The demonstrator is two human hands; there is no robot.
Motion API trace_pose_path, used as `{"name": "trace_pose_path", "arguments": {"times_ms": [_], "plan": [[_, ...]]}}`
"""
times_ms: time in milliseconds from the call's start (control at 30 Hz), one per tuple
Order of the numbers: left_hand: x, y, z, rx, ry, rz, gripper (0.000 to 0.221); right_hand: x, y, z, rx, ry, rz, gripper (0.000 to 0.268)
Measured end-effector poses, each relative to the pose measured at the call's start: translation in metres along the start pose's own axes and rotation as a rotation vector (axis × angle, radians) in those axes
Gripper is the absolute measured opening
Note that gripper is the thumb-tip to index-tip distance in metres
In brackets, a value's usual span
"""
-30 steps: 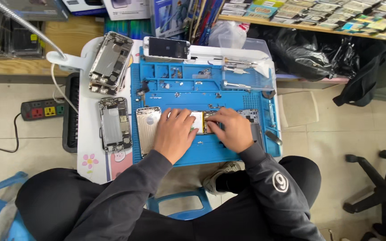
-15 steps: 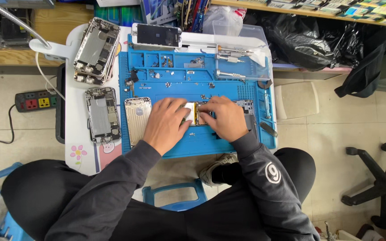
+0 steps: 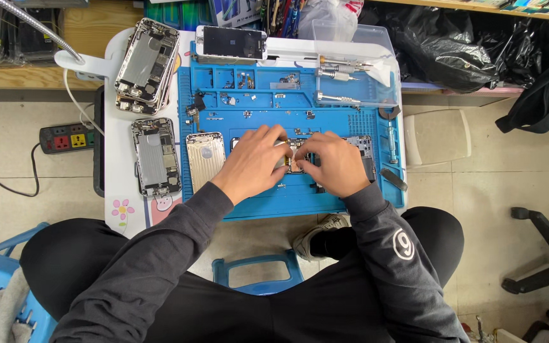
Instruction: The person uses a screwdriver to remove screws from a smartphone's internal components on a blue work mat. They then use a plastic pry tool to separate the screen from the phone's frame and lift the display assembly.
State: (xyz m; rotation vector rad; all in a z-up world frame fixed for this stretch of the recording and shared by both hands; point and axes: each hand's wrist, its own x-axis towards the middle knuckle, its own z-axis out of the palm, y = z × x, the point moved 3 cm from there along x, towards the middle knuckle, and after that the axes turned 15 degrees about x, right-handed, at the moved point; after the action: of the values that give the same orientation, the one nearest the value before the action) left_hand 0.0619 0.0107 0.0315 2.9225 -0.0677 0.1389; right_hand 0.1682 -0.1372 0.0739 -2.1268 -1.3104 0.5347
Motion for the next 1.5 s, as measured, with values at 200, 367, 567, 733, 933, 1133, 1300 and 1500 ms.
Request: {"name": "trace_pose_path", "arguments": {"times_ms": [200, 367, 567, 733, 933, 1133, 1300, 1500], "plan": [[0.01, -0.006, -0.022, -0.038, -0.083, 0.057, 0.024, 0.001, -0.003, -0.001, 0.015, -0.017, 0.018, 0.003], [0.027, -0.014, -0.025, -0.003, -0.173, 0.122, 0.037, 0.002, -0.003, -0.001, 0.005, -0.021, 0.019, 0.002], [0.03, -0.017, -0.025, -0.003, -0.218, 0.147, 0.05, 0.003, 0.001, 0.0, 0.009, -0.024, 0.019, 0.003], [0.029, -0.016, -0.022, 0.031, -0.212, 0.159, 0.055, 0.004, 0.0, -0.001, -0.01, -0.014, 0.011, 0.003], [0.028, -0.015, -0.025, 0.02, -0.198, 0.145, 0.055, 0.003, -0.001, -0.001, -0.008, -0.012, 0.004, 0.003], [0.03, -0.009, -0.001, 0.057, -0.084, 0.108, 0.024, 0.004, 0.002, -0.001, -0.005, -0.022, 0.03, 0.004], [0.019, 0.015, 0.009, 0.272, 0.207, -0.046, 0.008, 0.003, 0.004, 0.002, -0.02, -0.022, 0.029, 0.004], [0.019, 0.029, 0.018, 0.466, 0.202, -0.112, 0.007, 0.001, 0.005, 0.003, -0.009, -0.013, -0.019, 0.003]]}}
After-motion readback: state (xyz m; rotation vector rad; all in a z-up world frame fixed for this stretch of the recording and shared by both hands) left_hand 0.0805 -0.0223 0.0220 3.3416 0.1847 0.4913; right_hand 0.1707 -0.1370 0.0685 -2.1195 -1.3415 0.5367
